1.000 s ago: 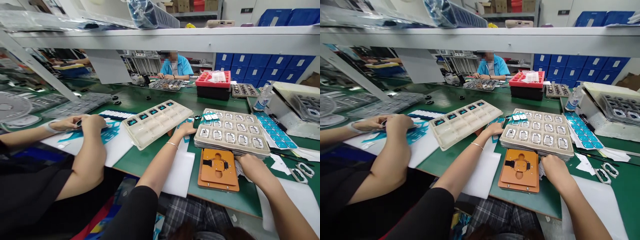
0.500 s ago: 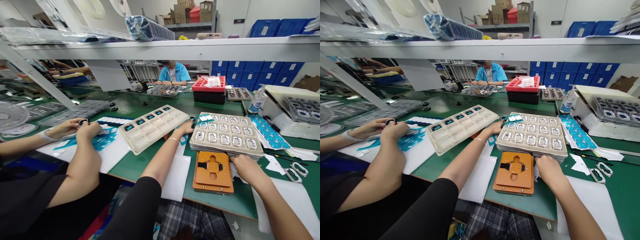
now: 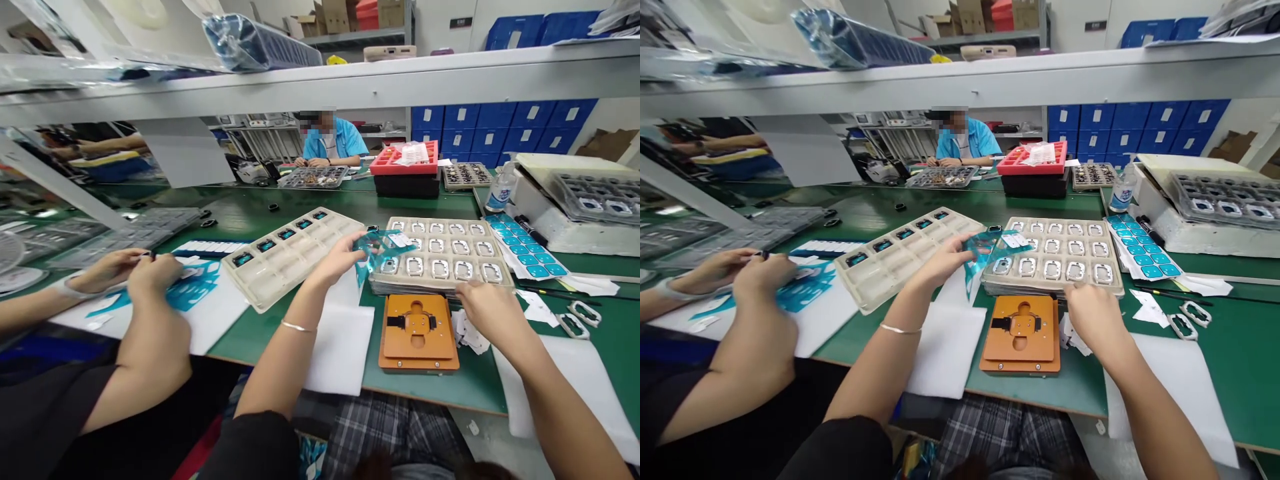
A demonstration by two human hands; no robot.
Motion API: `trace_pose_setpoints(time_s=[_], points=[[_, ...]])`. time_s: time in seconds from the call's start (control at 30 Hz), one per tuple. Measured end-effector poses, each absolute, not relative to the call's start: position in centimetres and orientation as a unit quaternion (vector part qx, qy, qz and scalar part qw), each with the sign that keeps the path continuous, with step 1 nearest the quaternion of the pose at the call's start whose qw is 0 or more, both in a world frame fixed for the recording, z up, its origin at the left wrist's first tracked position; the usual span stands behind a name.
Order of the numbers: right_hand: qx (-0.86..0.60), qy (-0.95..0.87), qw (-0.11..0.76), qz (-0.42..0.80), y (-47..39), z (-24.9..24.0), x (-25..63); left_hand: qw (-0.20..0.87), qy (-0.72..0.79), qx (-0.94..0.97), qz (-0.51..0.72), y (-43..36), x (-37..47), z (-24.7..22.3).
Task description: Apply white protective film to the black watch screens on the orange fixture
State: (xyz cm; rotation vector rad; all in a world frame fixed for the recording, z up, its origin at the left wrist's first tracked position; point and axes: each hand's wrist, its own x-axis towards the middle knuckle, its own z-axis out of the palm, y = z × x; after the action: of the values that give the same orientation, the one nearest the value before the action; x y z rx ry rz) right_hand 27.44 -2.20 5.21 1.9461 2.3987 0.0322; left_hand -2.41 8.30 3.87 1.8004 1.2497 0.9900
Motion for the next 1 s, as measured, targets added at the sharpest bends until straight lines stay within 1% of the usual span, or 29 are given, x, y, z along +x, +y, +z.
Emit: trace_pose_setpoints(time_s=[0.07,0.1,0.17,0.2,0.3,0.37,0.4,0.5,0.57,0.63,0.83,0.9,1.0], points=[[0.611,0.79,-0.055,0.006,-2.2,5.1,27.1,0.437,0.448,0.682,0.379,5.8,-2.2,4.8],[0.587,0.801,-0.111,-0.023,-2.3,4.9,26.8,0.48,0.428,0.67,0.371,4.5,-2.0,5.1],[0.518,0.815,-0.221,-0.132,-2.4,4.2,26.1,0.553,0.394,0.646,0.348,2.0,-1.6,5.3],[0.48,0.814,-0.259,-0.202,-2.6,3.8,25.7,0.576,0.382,0.64,0.336,0.7,-1.4,5.2],[0.391,0.778,-0.298,-0.39,-2.9,3.1,24.7,0.626,0.332,0.638,0.301,-2.3,-0.9,4.4],[0.364,0.754,-0.303,-0.455,-3.1,3.0,24.5,0.654,0.291,0.633,0.293,-3.7,-0.7,4.0],[0.36,0.75,-0.308,-0.462,-3.1,3.0,24.4,0.667,0.279,0.623,0.301,-4.2,-0.6,3.9],[0.355,0.768,-0.351,-0.402,-3.2,3.2,24.4,0.658,0.316,0.561,0.39,-4.8,0.0,3.9],[0.327,0.789,-0.384,-0.353,-3.4,3.1,24.2,0.61,0.385,0.525,0.452,-4.7,0.8,4.0],[0.298,0.803,-0.408,-0.315,-3.6,2.9,23.9,0.567,0.435,0.517,0.471,-4.6,1.5,3.9],[0.311,0.788,-0.501,-0.176,-4.1,3.0,23.6,0.515,0.451,0.582,0.44,-5.5,2.2,3.0],[0.314,0.785,-0.513,-0.15,-4.1,3.2,23.6,0.482,0.449,0.625,0.419,-6.2,2.1,3.2],[0.286,0.806,-0.497,-0.147,-4.2,3.4,23.6,0.402,0.434,0.715,0.373,-7.4,1.9,3.9]])
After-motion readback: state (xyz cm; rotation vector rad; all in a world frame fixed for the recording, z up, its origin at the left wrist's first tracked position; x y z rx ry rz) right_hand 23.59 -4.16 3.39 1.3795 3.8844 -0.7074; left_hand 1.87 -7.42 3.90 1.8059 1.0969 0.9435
